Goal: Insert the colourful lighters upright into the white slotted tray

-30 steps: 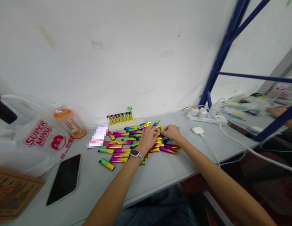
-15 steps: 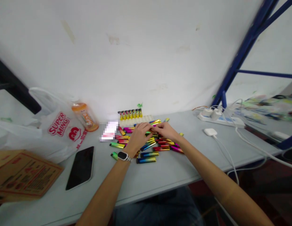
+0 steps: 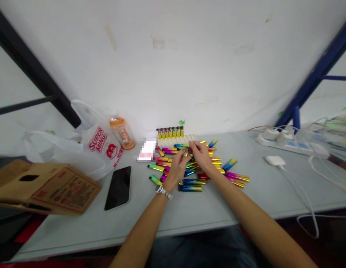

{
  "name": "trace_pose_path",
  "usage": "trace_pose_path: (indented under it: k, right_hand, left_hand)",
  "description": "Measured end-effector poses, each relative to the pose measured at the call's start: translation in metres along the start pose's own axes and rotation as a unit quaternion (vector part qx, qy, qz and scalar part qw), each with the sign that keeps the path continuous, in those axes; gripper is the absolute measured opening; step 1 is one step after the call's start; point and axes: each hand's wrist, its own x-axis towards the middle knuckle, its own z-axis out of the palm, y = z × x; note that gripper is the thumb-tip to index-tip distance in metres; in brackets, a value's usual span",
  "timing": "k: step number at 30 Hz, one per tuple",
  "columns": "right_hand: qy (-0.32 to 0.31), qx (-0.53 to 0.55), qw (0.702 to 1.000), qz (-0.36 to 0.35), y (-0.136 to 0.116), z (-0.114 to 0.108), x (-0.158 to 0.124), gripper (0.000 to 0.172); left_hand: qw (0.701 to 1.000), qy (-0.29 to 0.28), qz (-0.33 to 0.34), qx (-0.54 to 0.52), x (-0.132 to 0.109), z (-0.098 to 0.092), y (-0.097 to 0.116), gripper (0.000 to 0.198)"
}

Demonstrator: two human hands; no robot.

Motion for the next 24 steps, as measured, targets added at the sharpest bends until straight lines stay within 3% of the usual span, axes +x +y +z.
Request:
trace_pose_path:
  k: [4, 8, 17, 24]
  right_hand:
    - [0.000, 0.008, 1.000, 0.001, 0.006, -0.004, -0.011, 0.048]
    - [-0.008, 0.011, 1.000, 0.008, 0.009, -0.002, -0.018, 0.045]
    - [-0.024, 0.003, 1.000, 0.001, 0.007, 0.004, -0.024, 0.043]
    - [-0.028, 0.007, 1.000, 0.010, 0.003, 0.002, -0.025, 0.043]
  left_hand:
    - [0.999, 0.040, -0.013, 0.006, -0.002, 0.000, -0.001, 0.046]
    - [0.992, 0.085, -0.015, 0.088, 0.001, 0.000, -0.006, 0.049]
    - [0.990, 0.091, -0.017, 0.107, 0.004, 0.000, -0.008, 0.042]
    - [0.993, 0.087, -0.013, 0.075, 0.000, -0.001, 0.000, 0.051]
